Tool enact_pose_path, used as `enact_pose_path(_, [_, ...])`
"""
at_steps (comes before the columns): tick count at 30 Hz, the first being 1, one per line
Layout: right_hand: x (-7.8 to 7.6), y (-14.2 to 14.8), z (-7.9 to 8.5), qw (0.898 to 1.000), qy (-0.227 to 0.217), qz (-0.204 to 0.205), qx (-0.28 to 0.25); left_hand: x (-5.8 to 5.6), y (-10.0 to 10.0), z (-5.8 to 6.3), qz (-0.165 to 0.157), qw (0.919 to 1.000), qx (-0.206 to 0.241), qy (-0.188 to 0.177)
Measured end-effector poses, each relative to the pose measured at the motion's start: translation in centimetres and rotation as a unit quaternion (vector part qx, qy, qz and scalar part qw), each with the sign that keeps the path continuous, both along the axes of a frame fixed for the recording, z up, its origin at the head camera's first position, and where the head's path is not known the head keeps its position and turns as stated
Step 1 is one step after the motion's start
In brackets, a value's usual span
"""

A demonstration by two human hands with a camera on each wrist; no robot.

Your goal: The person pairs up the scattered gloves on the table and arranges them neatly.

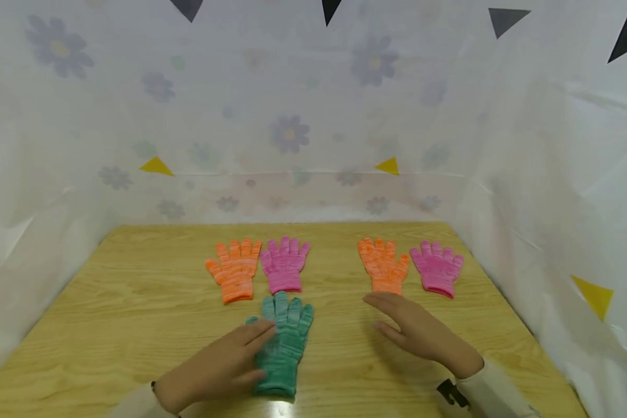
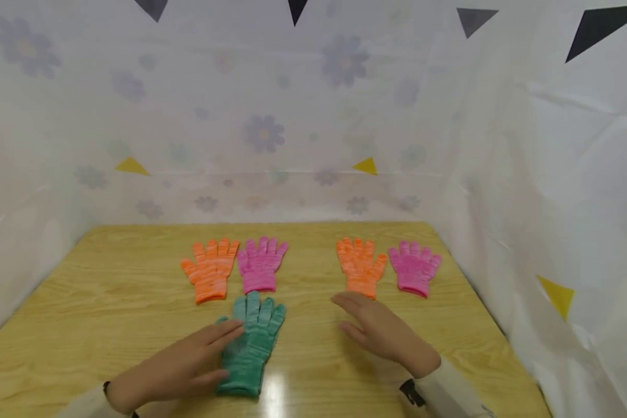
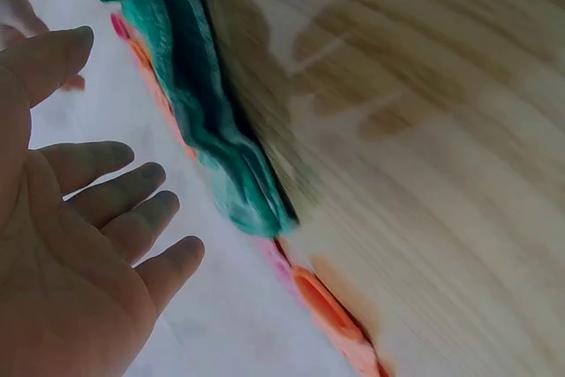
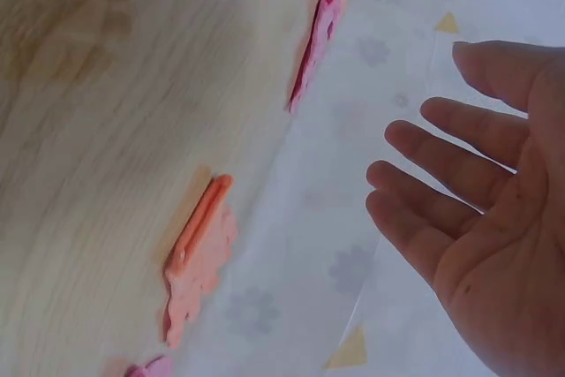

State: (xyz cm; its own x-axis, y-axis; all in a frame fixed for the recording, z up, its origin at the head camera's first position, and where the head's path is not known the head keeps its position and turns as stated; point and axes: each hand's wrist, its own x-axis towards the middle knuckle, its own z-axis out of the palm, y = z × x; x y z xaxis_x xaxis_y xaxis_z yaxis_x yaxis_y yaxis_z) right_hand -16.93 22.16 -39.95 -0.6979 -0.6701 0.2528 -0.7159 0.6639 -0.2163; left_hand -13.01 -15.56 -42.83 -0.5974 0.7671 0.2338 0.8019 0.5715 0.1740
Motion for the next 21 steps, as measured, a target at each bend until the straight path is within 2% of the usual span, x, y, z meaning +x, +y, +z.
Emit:
enact_pose_path(5, [0.0,0.7,0.2,1.000,0.019,-0.003,-0.009,0.4,1.3,0.2,-0.024,0.9991,-0.027,-0.019])
enact_pose_path(10, [-0.1,1.1,-0.1,1.000,0.001,-0.012,-0.004,0.7,2.4,0.0,-0.012,0.9983,-0.042,-0.038])
enact_pose_path(16, [0.0,1.2,-0.2,1.000,-0.011,-0.021,0.006,0.6,3.1,-0.2,0.005,0.9970,-0.048,-0.060])
enact_pose_path(21, [0.0,1.2,-0.1,1.000,-0.012,-0.020,0.006,0.4,3.5,-0.7,0.006,0.9968,-0.060,-0.052])
